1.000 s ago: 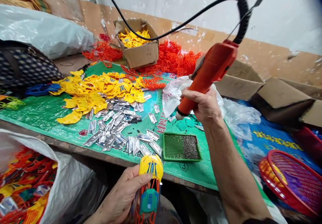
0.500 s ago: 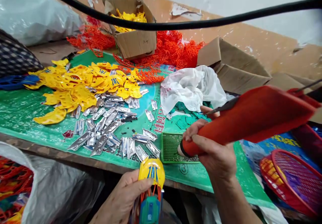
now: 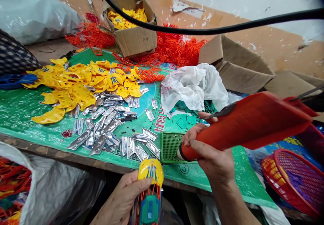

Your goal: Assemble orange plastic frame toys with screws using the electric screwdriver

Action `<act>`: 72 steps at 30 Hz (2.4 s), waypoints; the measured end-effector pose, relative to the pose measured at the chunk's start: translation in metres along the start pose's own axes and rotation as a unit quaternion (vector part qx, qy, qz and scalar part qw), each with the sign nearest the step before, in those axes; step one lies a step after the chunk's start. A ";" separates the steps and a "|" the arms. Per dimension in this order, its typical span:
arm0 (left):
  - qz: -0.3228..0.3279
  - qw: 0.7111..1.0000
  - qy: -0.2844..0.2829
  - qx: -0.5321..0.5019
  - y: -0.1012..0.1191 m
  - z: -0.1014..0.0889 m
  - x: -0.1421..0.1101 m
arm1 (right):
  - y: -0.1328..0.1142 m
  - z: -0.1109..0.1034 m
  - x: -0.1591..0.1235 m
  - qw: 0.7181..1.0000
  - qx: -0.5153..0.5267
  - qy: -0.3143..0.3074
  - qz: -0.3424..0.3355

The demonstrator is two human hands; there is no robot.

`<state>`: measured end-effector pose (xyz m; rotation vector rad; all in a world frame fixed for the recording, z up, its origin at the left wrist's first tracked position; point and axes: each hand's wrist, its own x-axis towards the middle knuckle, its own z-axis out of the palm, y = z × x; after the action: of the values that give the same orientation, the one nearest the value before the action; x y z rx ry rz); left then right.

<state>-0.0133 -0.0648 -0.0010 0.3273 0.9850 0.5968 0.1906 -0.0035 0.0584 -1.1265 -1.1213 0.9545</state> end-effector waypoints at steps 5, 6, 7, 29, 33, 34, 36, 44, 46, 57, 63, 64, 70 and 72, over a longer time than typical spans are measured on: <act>-0.003 1.000 0.013 -0.002 -0.004 -0.004 0.004 | 0.004 -0.001 0.000 1.000 0.002 0.001 -0.002; -0.004 1.000 0.012 -0.003 -0.005 -0.005 0.005 | 0.004 -0.001 0.000 1.000 0.006 0.001 0.000; -0.004 1.000 0.011 -0.002 -0.006 -0.005 0.006 | 0.004 -0.001 0.000 1.000 0.009 0.000 0.001; 0.028 0.999 -0.015 -0.011 -0.002 0.003 0.001 | 0.010 -0.002 -0.006 0.999 -0.015 0.007 -0.039; 0.030 0.999 -0.016 -0.017 -0.003 0.002 0.002 | 0.011 -0.002 -0.007 0.999 -0.013 0.011 -0.033; 0.029 0.999 -0.015 -0.019 -0.004 0.001 0.003 | 0.010 -0.001 -0.007 0.999 -0.012 0.012 -0.030; 0.026 0.999 -0.013 -0.020 -0.007 0.000 0.003 | 0.008 -0.001 -0.005 1.000 -0.007 0.014 -0.027; 0.023 0.999 0.013 -0.031 -0.016 0.004 0.000 | -0.023 0.006 0.004 0.992 0.115 0.035 -0.030; 0.028 0.999 0.011 -0.037 -0.018 0.007 -0.003 | -0.031 0.011 0.000 0.989 0.144 0.019 -0.029; 0.071 0.995 0.022 -0.064 -0.028 0.013 -0.015 | -0.029 0.046 -0.038 0.987 0.133 -0.093 0.010; 0.074 0.994 0.031 -0.072 -0.028 0.013 -0.016 | -0.023 0.051 -0.042 0.987 0.121 -0.103 -0.008; 0.073 0.994 0.032 -0.070 -0.028 0.012 -0.016 | -0.022 0.051 -0.042 0.988 0.113 -0.107 -0.011; 0.065 0.995 0.038 -0.073 -0.026 0.013 -0.016 | -0.020 0.049 -0.042 0.989 0.050 -0.134 -0.025; 0.062 0.994 0.039 -0.084 -0.025 0.014 -0.017 | -0.019 0.049 -0.042 0.989 0.040 -0.136 -0.031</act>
<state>-0.0004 -0.0950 0.0045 0.2170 0.9865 0.8060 0.1351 -0.0387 0.0720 -0.9090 -1.3171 1.1182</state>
